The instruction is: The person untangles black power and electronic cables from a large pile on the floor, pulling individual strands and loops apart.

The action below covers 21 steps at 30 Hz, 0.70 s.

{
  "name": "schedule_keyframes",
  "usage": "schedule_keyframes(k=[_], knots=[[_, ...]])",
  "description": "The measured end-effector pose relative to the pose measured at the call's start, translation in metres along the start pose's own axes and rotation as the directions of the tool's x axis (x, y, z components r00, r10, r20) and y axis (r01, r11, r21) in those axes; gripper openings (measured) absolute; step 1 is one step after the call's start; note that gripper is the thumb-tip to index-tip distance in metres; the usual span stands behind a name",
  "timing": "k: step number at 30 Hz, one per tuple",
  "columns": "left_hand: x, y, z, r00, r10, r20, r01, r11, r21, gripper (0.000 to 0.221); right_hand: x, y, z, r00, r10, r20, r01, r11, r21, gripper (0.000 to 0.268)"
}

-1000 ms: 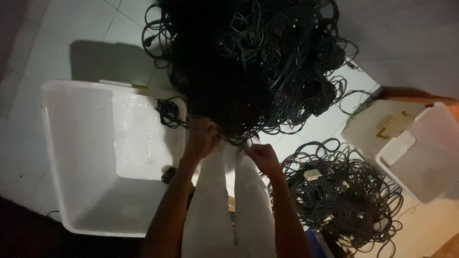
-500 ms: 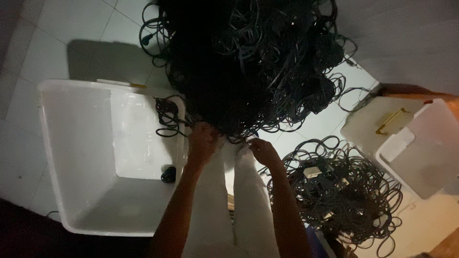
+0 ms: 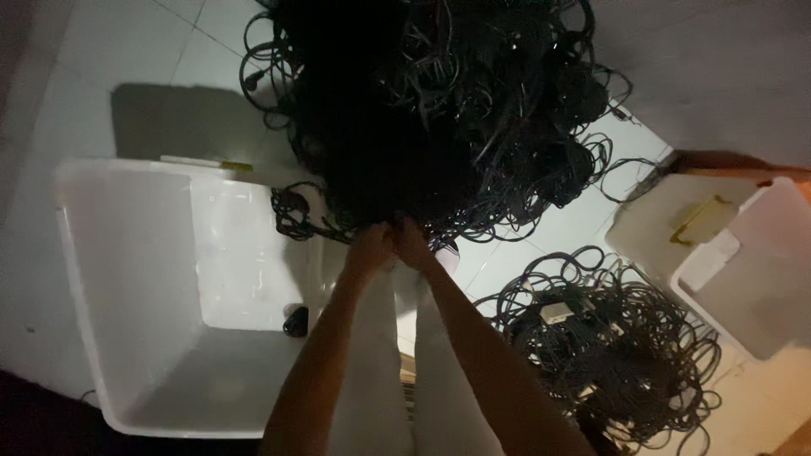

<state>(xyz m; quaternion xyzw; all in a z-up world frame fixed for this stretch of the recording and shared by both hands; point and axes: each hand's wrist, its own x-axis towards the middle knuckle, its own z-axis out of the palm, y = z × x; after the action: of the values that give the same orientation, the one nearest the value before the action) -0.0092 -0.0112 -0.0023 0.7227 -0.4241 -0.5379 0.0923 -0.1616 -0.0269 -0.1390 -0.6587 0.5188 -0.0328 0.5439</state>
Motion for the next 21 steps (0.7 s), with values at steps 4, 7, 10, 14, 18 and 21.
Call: schedule_keyframes(k=[4, 7, 10, 14, 18, 21], knots=[[0.037, -0.03, 0.013, 0.994, 0.033, -0.108, -0.023, 0.996, 0.086, 0.033, 0.004, -0.006, -0.002, 0.984, -0.083, -0.157, 0.078, 0.996, -0.039, 0.087], [0.054, -0.042, 0.023, 0.989, 0.098, -0.107, -0.072, 0.972, 0.223, 0.045, -0.004, 0.007, -0.008, 0.946, -0.095, -0.31, 0.143, 0.98, 0.139, 0.114], [0.065, -0.038, 0.035, 0.999, 0.047, -0.008, -0.042, 0.939, 0.342, 0.067, 0.001, 0.037, -0.004, 0.922, -0.01, -0.386, 0.017, 1.0, 0.016, 0.085], [0.081, -0.035, 0.048, 0.999, 0.043, 0.008, -0.042, 0.877, 0.479, 0.086, -0.006, 0.068, -0.008, 0.896, 0.072, -0.438, -0.077, 0.997, 0.007, 0.083], [0.098, -0.037, 0.048, 0.998, -0.011, 0.065, -0.024, 0.857, 0.514, 0.069, -0.013, 0.084, -0.028, 0.904, 0.104, -0.414, -0.077, 0.994, 0.083, 0.089], [0.108, -0.039, 0.056, 0.999, 0.007, 0.04, -0.028, 0.832, 0.555, 0.051, -0.017, 0.088, -0.027, 0.895, -0.05, -0.444, -0.003, 0.993, -0.119, 0.087]])
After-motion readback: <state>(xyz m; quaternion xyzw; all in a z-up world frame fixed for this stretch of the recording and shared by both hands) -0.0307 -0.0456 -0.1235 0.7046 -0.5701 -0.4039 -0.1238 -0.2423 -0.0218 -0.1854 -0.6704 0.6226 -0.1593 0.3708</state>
